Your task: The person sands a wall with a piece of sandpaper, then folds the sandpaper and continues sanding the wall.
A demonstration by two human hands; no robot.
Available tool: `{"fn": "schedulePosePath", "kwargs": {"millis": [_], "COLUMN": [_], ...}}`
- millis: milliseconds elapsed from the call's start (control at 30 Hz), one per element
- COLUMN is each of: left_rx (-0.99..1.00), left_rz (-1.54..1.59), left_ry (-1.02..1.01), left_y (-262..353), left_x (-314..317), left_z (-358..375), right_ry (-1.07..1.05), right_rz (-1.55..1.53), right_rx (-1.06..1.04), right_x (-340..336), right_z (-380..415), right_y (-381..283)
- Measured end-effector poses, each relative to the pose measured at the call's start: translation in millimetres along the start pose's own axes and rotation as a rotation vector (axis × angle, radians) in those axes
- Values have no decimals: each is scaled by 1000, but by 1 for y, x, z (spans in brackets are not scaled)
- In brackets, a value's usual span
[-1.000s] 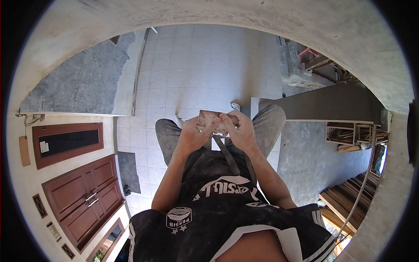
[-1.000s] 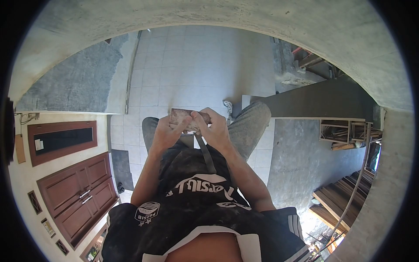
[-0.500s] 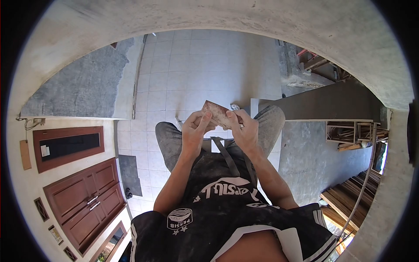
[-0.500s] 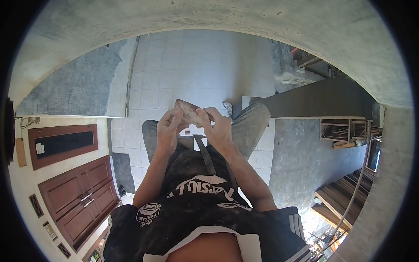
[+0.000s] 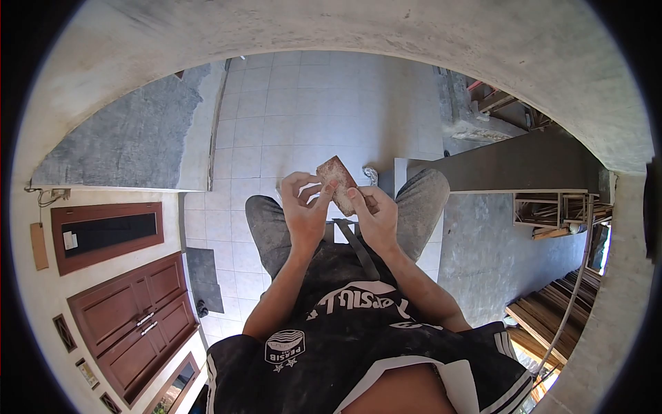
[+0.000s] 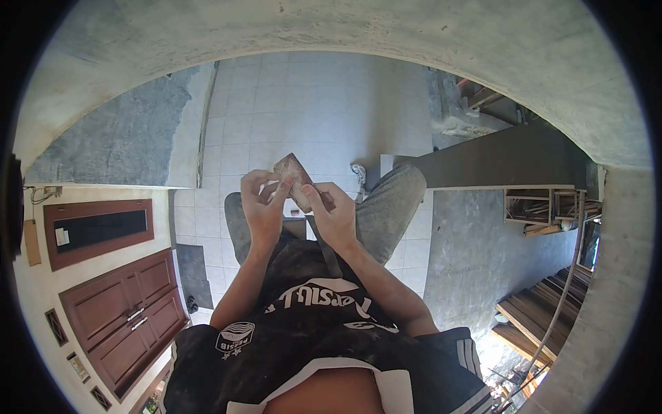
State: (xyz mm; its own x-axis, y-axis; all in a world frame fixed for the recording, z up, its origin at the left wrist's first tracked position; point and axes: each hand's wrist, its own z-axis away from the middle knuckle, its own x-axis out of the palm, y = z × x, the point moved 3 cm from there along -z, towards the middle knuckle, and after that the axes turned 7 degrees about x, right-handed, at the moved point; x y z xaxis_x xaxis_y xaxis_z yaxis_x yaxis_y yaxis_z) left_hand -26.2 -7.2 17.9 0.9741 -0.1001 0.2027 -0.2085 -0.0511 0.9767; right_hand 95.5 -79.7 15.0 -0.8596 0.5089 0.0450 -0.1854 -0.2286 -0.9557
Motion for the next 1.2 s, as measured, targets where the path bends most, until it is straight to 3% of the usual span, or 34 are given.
{"fn": "schedulePosePath", "kwargs": {"millis": [33,133,233,433,533,633,833,1033,1200], "left_rx": [105,-128,-11,-87,-33,-137,-117,-269,-381], "left_rz": [-34,-158,-97,-170,-205,-170,-96,-273,-127], "left_ry": [59,-62,-100,-342,-361,-328,-323,-465,-546], "left_y": [1,12,22,29,37,39,35,15,26], "left_x": [-1,-5,-2,-7,-7,-7,-9,-18,-13], "left_z": [2,4,-4,-17,-19,-19,-17,-19,-17], "right_ry": [-8,-39,-72,-118,-74,-38,-28,-26,-101], "right_rz": [-3,-18,-23,-75,-40,-31,-51,95,55], "right_rx": [-16,-37,-22,36,18,-25,-42,-27,-45], "right_x": [1,5,2,-3,-7,-8,-9,-18,-19], "right_z": [0,2,1,1,1,0,-1,-4,-9], "right_y": [1,6,8,2,0,5,4,-12,-21]}}
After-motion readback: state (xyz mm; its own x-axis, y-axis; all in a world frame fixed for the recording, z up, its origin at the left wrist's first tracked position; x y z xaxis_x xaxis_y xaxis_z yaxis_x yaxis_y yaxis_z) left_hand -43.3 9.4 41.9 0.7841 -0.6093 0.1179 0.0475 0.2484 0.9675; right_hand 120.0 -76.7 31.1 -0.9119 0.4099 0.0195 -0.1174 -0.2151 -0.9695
